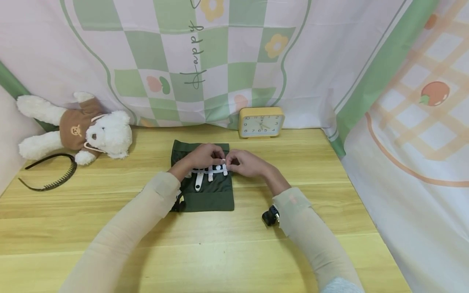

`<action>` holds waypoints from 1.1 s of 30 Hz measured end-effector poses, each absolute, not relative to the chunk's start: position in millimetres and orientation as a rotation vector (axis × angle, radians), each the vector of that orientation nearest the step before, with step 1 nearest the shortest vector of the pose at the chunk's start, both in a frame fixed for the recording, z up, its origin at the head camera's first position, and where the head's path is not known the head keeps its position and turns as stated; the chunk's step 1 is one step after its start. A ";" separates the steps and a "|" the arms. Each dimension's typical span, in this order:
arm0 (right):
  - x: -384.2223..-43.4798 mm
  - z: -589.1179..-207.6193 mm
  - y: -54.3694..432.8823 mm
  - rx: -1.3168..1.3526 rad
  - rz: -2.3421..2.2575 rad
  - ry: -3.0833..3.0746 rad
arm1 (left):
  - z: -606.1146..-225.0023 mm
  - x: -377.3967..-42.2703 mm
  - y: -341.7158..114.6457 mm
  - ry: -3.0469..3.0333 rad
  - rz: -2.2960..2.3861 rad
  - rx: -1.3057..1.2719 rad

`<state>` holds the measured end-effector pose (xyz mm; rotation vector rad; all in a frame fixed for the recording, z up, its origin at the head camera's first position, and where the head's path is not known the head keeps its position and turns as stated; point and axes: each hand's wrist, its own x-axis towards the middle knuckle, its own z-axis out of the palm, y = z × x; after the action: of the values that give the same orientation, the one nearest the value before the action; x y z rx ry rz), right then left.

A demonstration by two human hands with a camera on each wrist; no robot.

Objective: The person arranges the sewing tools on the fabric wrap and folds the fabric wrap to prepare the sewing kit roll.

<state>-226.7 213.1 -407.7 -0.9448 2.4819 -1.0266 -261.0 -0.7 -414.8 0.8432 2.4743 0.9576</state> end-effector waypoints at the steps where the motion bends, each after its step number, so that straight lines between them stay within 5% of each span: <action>1: -226.4 -407.1 213.0 -0.952 -1.026 2.481 | -415.1 -261.1 -0.7 2.473 0.956 0.852; 33: -229.9 -402.8 208.8 -0.989 -0.820 2.559 | -412.5 -262.8 -6.0 2.417 0.956 0.963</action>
<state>-229.9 208.8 -402.8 -0.9892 2.5593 -0.8201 -262.8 -6.0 -412.5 0.9627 2.4173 0.9559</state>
